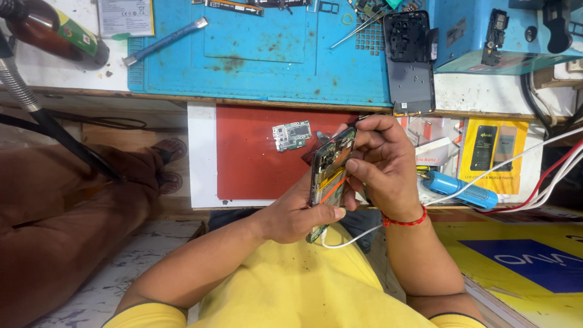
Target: The person handles a disassembled smartphone, inspecting the internal components and the back cover. They use a toothbrush to clean the edges of the red back cover and a metal tool to pry at the seams. The person also applies a liquid from a bottle to the device's edges.
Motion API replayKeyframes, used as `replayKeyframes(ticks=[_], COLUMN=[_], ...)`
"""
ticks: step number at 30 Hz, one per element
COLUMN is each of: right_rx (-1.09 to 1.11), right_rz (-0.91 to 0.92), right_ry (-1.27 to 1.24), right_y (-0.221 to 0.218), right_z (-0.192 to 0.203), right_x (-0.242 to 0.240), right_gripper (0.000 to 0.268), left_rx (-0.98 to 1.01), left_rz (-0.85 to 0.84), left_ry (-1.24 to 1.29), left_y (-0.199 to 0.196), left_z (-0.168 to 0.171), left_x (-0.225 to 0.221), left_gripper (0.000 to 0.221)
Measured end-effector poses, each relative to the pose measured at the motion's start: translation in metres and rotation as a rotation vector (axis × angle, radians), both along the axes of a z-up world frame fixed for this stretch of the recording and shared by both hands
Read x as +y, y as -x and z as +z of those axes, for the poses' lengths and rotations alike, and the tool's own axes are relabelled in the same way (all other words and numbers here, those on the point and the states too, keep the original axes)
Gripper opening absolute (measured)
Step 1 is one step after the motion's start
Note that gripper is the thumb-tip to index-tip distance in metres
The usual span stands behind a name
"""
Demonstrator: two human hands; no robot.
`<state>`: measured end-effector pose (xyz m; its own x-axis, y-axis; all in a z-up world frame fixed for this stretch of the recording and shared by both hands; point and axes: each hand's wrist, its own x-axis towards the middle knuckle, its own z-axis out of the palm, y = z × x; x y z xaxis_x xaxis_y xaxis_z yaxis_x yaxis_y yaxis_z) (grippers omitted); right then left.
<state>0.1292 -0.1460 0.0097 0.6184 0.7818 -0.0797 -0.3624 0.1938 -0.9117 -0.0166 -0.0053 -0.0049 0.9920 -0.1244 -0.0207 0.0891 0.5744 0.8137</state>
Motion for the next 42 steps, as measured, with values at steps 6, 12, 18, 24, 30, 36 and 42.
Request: replayKeyframes(ticks=[6,12,18,24,30,36,42], right_rx=[0.131,0.098,-0.237,-0.431,-0.649,-0.019,-0.097], right_rz=[-0.088,-0.096,-0.188,0.036,-0.083,-0.142,-0.131], right_ry=[-0.035,-0.054,0.152,0.222,0.653,0.195,0.174], right_y=[0.01,0.011,0.017,0.047,0.049,0.026,0.027], right_z=[-0.005,-0.009,-0.01,-0.01,-0.021,-0.052,-0.059], right_x=[0.004,0.001,0.02,0.007,0.004,0.0,0.001], right_gripper=[0.049,0.048,0.05,0.053,0.035,0.034,0.049], left_rx=[-0.017,-0.039,0.011,0.14,0.009,0.116,0.237], left_rz=[-0.002,-0.002,0.227,0.533,0.581,0.543,0.544], left_ry=[-0.028,-0.038,-0.046,0.058,0.262,0.329,0.155], left_y=[0.001,0.003,-0.007,-0.015,-0.024,-0.015,-0.014], left_z=[0.0,0.0,-0.024,-0.043,-0.041,-0.037,-0.04], left_x=[0.001,0.003,-0.002,0.01,0.01,0.026,0.039], left_gripper=[0.078,0.081,0.06,0.086,0.072,0.053,0.034])
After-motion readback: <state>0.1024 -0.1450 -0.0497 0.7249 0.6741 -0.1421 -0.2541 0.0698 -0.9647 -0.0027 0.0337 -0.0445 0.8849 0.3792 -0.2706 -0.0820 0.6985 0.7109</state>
